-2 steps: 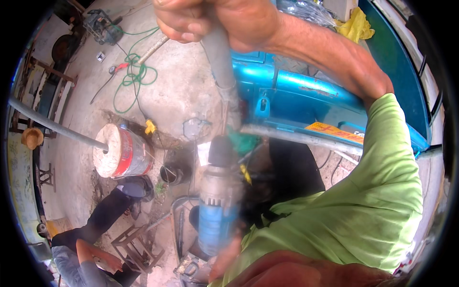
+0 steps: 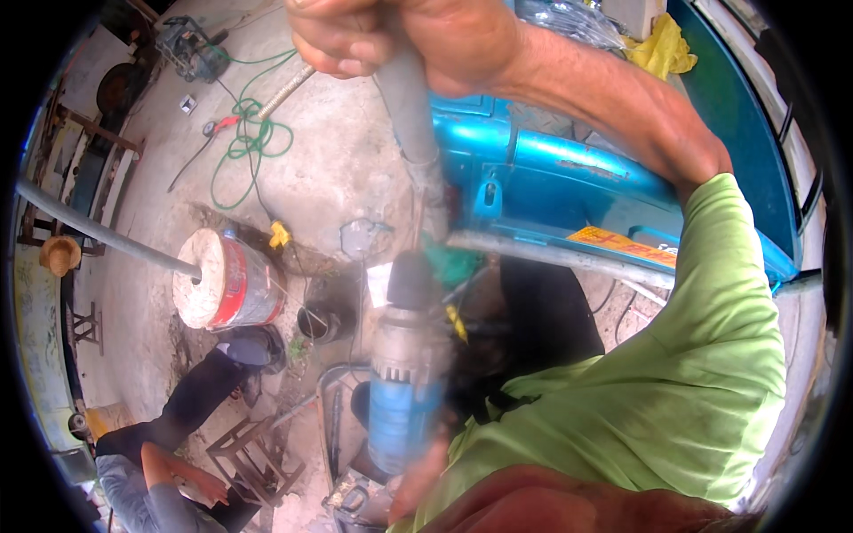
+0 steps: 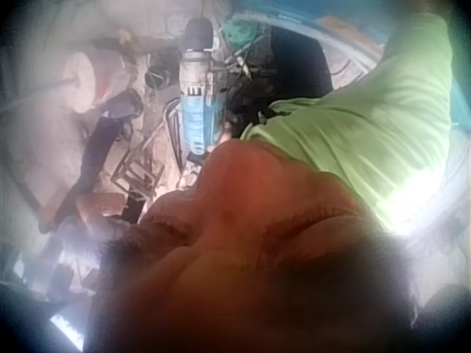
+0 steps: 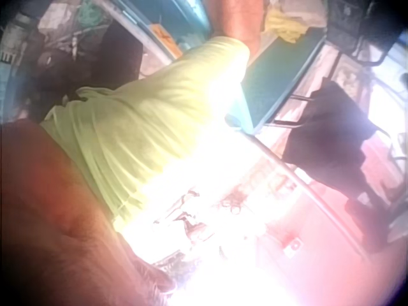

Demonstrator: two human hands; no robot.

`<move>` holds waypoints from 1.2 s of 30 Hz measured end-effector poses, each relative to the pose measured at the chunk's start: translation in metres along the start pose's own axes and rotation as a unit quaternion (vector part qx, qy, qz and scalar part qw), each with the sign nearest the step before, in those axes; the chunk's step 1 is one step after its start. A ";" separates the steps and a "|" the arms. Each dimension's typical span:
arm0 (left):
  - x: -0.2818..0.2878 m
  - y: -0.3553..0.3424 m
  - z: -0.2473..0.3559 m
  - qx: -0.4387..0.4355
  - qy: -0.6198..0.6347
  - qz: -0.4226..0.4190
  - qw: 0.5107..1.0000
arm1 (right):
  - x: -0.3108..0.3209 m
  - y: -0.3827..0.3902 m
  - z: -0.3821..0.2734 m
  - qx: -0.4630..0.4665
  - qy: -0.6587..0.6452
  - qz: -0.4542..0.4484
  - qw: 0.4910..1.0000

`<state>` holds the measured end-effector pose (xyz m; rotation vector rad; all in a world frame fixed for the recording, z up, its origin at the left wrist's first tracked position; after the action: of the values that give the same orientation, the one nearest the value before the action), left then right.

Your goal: The person uses a power drill to create a hole in a vertical metal pole, while another person pours water from a plastic bottle onto the drill bit to cool it.

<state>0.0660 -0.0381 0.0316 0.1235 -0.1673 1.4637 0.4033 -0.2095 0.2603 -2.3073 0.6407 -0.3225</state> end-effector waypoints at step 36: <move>0.005 -0.005 0.001 0.029 0.031 0.002 0.999 | -0.006 0.001 -0.008 -0.040 0.036 0.036 0.998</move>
<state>0.0713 -0.0339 0.0334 0.1254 -0.0747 1.4742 0.3951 -0.2113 0.2650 -2.3502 0.7843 -0.3516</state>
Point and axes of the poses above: each hand's wrist, its own y-axis away from the middle knuckle, its own x-axis out of the back of the hand, z = x × y, the point moved 5 cm from there along -y, towards the middle knuckle, and after that the axes turned 2 degrees about -z, right-handed, at the moved point
